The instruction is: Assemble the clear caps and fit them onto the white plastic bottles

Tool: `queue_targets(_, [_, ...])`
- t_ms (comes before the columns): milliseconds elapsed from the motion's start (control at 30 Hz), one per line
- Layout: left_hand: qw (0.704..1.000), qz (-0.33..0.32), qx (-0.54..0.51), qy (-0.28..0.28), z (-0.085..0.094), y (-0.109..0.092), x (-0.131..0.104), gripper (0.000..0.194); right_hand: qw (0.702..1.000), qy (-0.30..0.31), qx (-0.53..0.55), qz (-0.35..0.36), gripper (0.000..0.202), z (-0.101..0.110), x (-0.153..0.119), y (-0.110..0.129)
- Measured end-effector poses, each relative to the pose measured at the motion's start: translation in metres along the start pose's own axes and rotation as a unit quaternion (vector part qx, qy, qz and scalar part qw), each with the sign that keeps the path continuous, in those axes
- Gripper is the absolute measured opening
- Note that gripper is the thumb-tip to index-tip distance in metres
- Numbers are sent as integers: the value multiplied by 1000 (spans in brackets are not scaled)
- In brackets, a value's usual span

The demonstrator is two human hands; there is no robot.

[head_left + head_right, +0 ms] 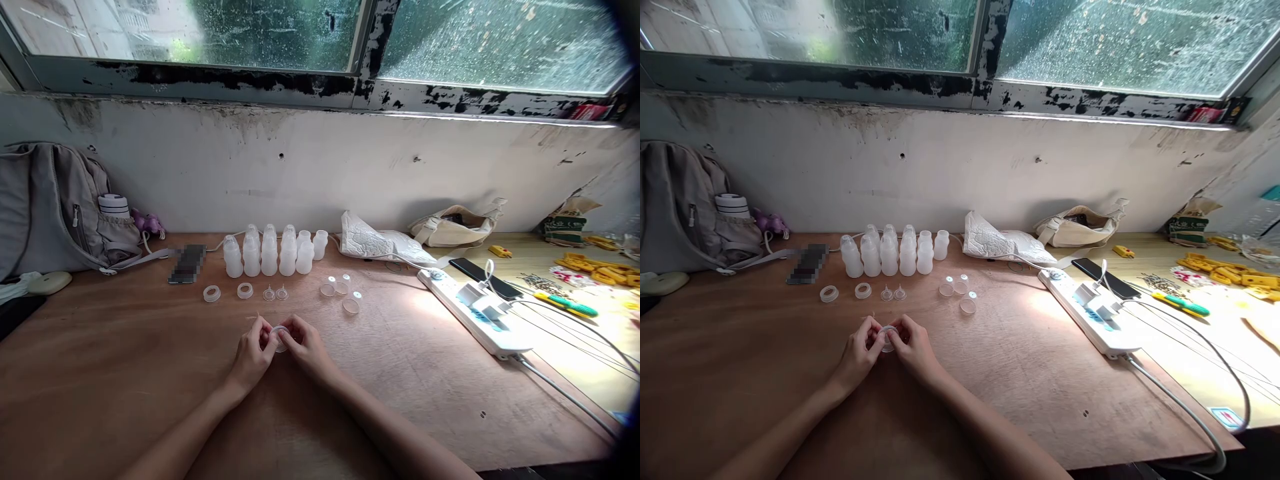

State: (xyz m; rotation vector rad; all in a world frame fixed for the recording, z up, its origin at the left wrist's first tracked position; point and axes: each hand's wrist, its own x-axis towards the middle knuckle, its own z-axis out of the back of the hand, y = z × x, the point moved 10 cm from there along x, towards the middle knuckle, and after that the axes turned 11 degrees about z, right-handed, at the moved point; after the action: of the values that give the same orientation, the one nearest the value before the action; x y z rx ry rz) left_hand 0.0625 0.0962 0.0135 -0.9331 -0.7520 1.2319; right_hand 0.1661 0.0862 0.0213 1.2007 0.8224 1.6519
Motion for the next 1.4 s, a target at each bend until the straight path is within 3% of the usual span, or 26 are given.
queue_targets(433, [999,-16,15,-28,4,-4,1,9,1000,-4,-14,0,11,0,0,2])
queue_targets(700, [999,19,-27,-24,5,3,1,12,994,-3,80,-78,19,-6,-5,-17])
queue_targets(1000, [1000,4,-4,11,-1,0,0,12,1000,-5,-21,11,10,0,0,2])
queue_targets(1400, [1000,1,-3,3,-2,0,0,10,999,-10,-51,11,8,4,1,1])
